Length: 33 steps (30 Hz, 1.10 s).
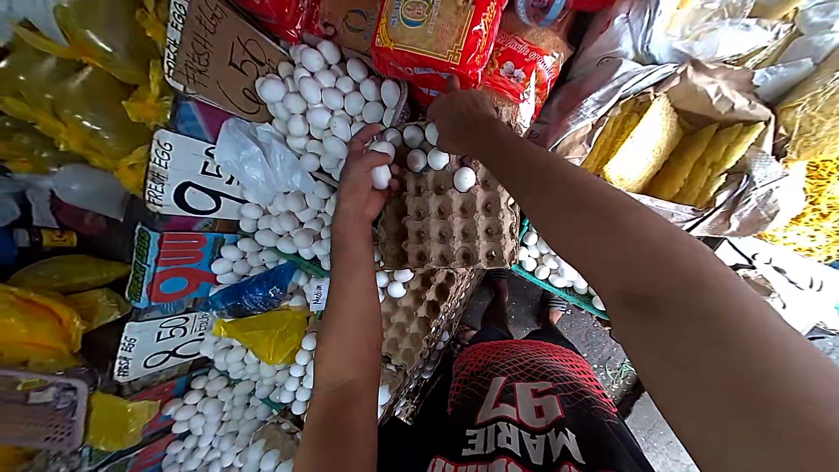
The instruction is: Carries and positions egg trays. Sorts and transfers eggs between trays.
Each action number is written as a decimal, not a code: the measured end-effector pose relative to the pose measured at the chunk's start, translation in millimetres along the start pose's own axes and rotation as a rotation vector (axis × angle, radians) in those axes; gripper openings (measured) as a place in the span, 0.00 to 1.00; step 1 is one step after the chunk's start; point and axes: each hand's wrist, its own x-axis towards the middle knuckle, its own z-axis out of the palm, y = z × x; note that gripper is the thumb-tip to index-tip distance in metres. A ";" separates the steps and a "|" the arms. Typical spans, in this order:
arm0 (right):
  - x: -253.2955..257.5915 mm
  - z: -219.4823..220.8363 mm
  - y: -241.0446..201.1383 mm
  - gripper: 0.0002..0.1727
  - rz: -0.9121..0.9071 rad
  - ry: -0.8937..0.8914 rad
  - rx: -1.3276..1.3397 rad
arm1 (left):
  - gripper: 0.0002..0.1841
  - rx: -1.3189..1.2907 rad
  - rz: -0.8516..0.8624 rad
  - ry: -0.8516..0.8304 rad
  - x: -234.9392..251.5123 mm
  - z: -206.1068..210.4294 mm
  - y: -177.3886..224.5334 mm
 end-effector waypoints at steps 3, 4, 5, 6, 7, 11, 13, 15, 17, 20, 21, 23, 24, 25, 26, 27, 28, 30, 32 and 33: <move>5.5 -2.6 -3.7 0.30 -0.047 0.007 -0.080 | 0.21 0.743 0.054 0.135 0.9 21.7 1.8; 5.0 -2.9 2.0 0.29 -0.073 0.018 -0.005 | 0.21 0.975 0.057 0.174 1.3 27.5 0.5; 5.3 -4.0 10.6 0.27 -0.089 0.031 0.137 | 0.24 1.132 0.052 0.203 2.0 33.7 -0.7; 4.0 -4.4 19.4 0.25 -0.088 0.030 0.359 | 0.27 1.233 0.042 0.227 3.0 39.0 -2.6; -0.9 -5.2 25.6 0.24 -0.053 -0.006 0.641 | 0.29 1.284 0.025 0.241 4.0 42.8 -4.7; -16.1 -4.2 28.5 0.28 0.157 -0.173 1.180 | 0.30 1.303 -0.015 0.245 9.9 43.7 -7.0; -18.4 1.6 17.6 0.28 -0.015 -0.078 0.788 | 0.30 1.307 -0.017 0.220 9.1 42.1 -4.2; -24.4 3.0 1.2 0.35 -0.068 -0.020 0.309 | 0.30 1.310 -0.012 0.207 8.9 41.9 -2.3; -33.1 7.5 -16.8 0.39 -0.008 -0.023 0.025 | 0.29 1.252 -0.009 0.202 7.9 37.4 -6.0; -34.3 18.7 -28.3 0.39 0.049 -0.005 -0.094 | 0.26 1.013 0.018 0.217 2.1 26.5 -13.5; -34.1 21.1 -28.2 0.37 0.043 0.010 -0.095 | 0.24 0.885 0.039 0.212 -4.3 23.7 -14.6; -38.5 19.6 -20.3 0.35 -0.001 0.037 -0.032 | 0.24 0.585 0.053 0.180 -30.1 26.0 -8.4; -44.0 16.4 -11.4 0.34 -0.031 0.053 0.033 | 0.24 0.428 0.060 0.154 -48.6 29.6 -3.3; -50.2 8.3 -0.4 0.33 -0.052 0.076 0.094 | 0.23 0.281 0.078 0.114 -67.2 34.0 1.8; -60.0 -2.2 11.0 0.32 -0.060 0.088 0.166 | 0.22 0.155 0.098 0.036 -86.6 37.6 3.2; -73.9 -10.9 23.5 0.30 -0.041 0.087 0.221 | 0.23 0.048 0.123 -0.073 -104.7 42.2 -1.9; -85.1 -15.9 36.8 0.29 -0.018 0.080 0.237 | 0.26 -0.053 0.148 -0.165 -122.4 50.7 -11.8; -94.7 -14.7 55.3 0.26 -0.036 0.056 0.251 | 0.31 -0.175 0.152 -0.270 -157.8 70.1 -33.2; -108.7 -7.4 75.4 0.27 -0.057 0.085 0.313 | 0.28 -0.253 0.116 -0.305 -178.4 91.2 -56.0; -112.0 -8.4 80.6 0.28 -0.067 0.105 0.321 | 0.25 -0.281 0.096 -0.274 -183.0 100.6 -65.6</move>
